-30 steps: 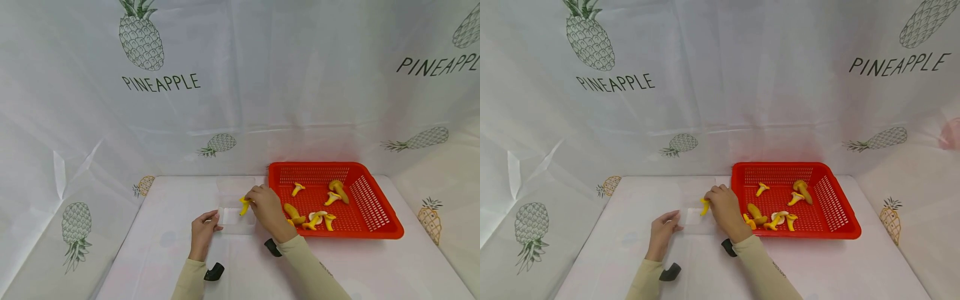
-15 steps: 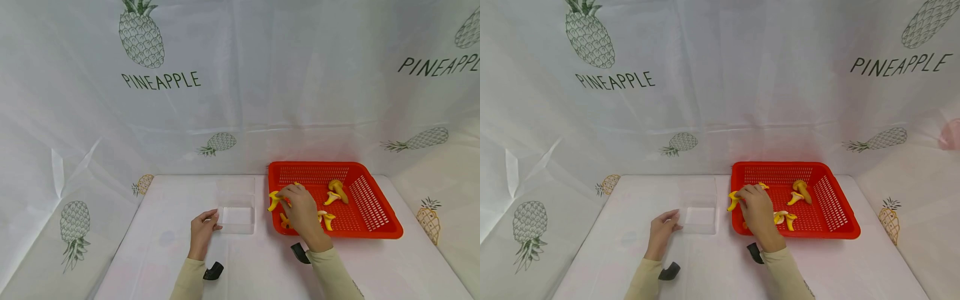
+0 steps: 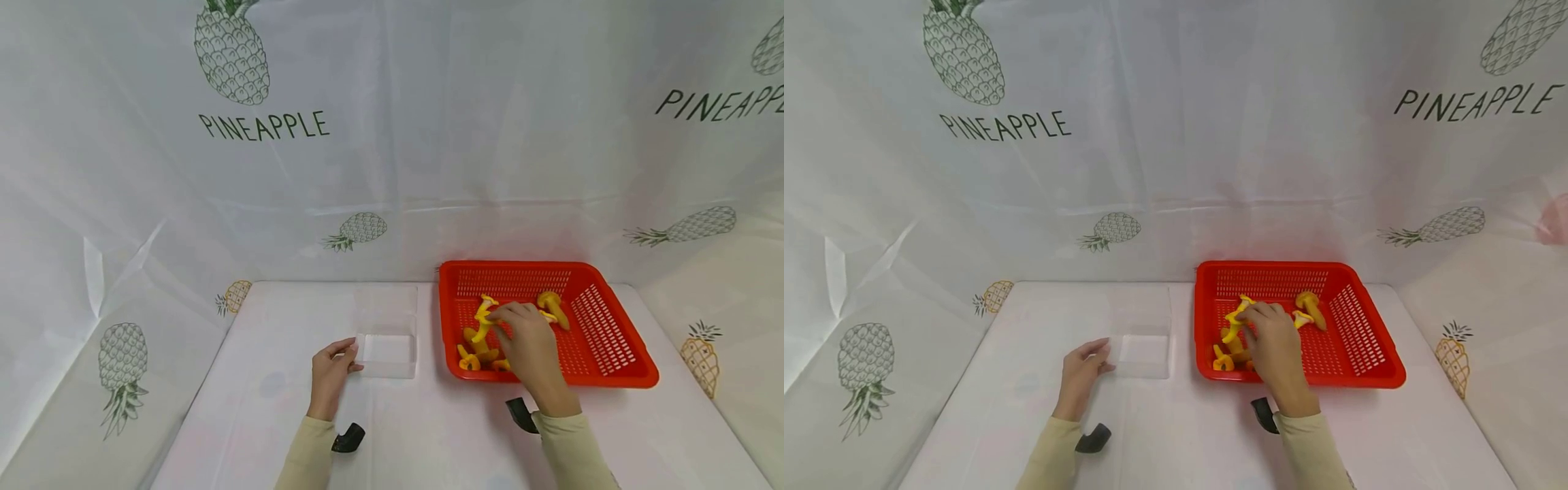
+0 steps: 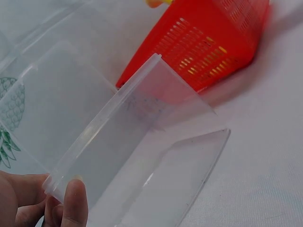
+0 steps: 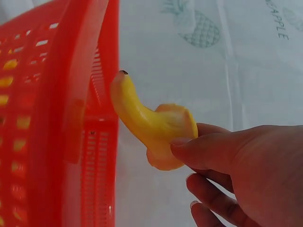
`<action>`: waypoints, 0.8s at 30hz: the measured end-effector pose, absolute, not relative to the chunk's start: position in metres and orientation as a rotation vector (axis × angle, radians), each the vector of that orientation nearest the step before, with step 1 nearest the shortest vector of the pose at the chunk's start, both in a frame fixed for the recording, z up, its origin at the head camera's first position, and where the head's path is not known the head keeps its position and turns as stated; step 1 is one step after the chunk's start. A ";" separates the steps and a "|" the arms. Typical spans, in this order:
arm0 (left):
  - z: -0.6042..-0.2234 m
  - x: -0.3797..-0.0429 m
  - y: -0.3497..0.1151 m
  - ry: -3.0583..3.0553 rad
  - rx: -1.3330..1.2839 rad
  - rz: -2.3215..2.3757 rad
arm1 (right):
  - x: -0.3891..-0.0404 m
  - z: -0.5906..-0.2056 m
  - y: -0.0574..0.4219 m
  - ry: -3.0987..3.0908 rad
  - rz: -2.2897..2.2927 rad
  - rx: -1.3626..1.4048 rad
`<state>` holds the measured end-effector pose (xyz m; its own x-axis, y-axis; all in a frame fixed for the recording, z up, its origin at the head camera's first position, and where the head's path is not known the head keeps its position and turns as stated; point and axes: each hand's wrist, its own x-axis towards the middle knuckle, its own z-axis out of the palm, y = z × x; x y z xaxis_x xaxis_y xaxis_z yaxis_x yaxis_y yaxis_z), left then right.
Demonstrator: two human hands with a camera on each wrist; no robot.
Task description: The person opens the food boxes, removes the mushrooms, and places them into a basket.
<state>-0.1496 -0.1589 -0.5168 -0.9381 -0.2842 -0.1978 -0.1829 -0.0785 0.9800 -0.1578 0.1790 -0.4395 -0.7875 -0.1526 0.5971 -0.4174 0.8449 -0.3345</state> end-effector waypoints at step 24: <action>-0.515 -0.149 -0.157 -2.089 0.547 -2.180 | -0.147 -0.453 0.204 -2.568 0.581 0.386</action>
<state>-0.1490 -0.1567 -0.5147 -0.9340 -0.2939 -0.2031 -0.1905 -0.0714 0.9791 -0.1467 0.2042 -0.4530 -0.8469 -0.1632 0.5061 -0.3650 0.8705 -0.3301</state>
